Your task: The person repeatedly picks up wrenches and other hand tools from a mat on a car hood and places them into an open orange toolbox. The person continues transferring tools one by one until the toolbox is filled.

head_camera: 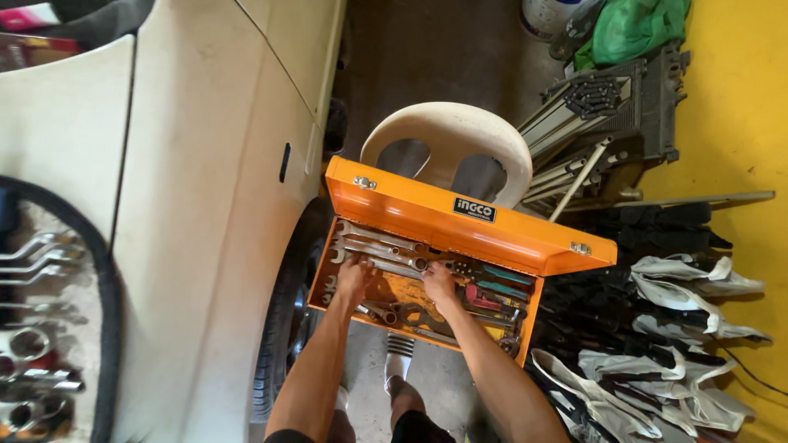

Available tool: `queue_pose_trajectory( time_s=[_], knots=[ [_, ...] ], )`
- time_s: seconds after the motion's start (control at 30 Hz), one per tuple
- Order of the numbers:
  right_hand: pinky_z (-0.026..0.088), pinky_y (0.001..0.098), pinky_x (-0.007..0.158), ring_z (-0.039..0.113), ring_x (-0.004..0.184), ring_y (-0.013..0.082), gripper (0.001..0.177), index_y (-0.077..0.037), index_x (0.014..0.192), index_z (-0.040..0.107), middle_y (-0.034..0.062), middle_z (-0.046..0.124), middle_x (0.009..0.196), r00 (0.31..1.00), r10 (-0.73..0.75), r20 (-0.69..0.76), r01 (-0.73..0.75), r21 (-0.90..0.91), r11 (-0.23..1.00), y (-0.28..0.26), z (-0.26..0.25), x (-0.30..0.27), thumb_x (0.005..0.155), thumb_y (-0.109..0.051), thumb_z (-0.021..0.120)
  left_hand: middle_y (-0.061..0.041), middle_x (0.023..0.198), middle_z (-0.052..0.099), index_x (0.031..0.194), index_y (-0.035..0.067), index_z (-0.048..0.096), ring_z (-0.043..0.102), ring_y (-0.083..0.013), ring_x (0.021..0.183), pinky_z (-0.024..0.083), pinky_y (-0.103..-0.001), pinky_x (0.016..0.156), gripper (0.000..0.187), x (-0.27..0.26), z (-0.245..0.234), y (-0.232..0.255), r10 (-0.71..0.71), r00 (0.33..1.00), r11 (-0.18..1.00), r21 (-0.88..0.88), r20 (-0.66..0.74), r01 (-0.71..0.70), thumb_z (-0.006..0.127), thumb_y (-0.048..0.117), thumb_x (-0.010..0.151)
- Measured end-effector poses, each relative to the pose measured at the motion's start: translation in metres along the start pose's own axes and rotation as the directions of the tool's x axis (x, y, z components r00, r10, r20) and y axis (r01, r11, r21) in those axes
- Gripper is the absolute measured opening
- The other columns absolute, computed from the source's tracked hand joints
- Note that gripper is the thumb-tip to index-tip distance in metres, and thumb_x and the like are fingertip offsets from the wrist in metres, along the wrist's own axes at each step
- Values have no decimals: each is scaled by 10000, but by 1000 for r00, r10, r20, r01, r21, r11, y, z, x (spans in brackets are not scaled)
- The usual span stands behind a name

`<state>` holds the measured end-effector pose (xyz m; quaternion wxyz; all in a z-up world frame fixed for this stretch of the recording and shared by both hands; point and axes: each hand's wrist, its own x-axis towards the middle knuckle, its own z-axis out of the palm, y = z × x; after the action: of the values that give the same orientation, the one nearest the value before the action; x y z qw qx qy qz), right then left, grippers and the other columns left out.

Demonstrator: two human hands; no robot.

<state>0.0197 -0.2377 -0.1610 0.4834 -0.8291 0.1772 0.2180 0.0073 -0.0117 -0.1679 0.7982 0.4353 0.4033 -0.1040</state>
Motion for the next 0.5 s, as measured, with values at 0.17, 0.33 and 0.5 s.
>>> queue_pose_trajectory(
  time_s=[0.17,0.33,0.5],
  knots=[
    [520,371,964,692,1135,306,348,-24,1280,652,199,717,1212,997,-81,-15,79,-90,993,-20,-18,-13,961,-149,589,-199,1073,746,1221,23,647,697,-399,1001,551,-485,867,290,-36,-9,23,523,800,354,780,292,-516,606,114,949],
    [539,402,958,687,1142,330,396,-45,1329,630,210,701,1247,907,-421,25,417,-200,886,-89,-45,-45,973,-218,627,-249,1098,710,1226,34,641,650,-454,1047,513,-523,899,294,-108,0,83,544,713,213,749,442,-627,609,211,993],
    [563,400,935,706,1126,308,366,-30,1324,603,194,708,1239,764,-643,52,642,-169,748,-222,-61,-108,1002,-203,618,-249,1110,704,1187,19,667,670,-437,1029,540,-475,912,283,-198,8,184,674,536,150,617,508,-773,579,216,1005]
  ],
)
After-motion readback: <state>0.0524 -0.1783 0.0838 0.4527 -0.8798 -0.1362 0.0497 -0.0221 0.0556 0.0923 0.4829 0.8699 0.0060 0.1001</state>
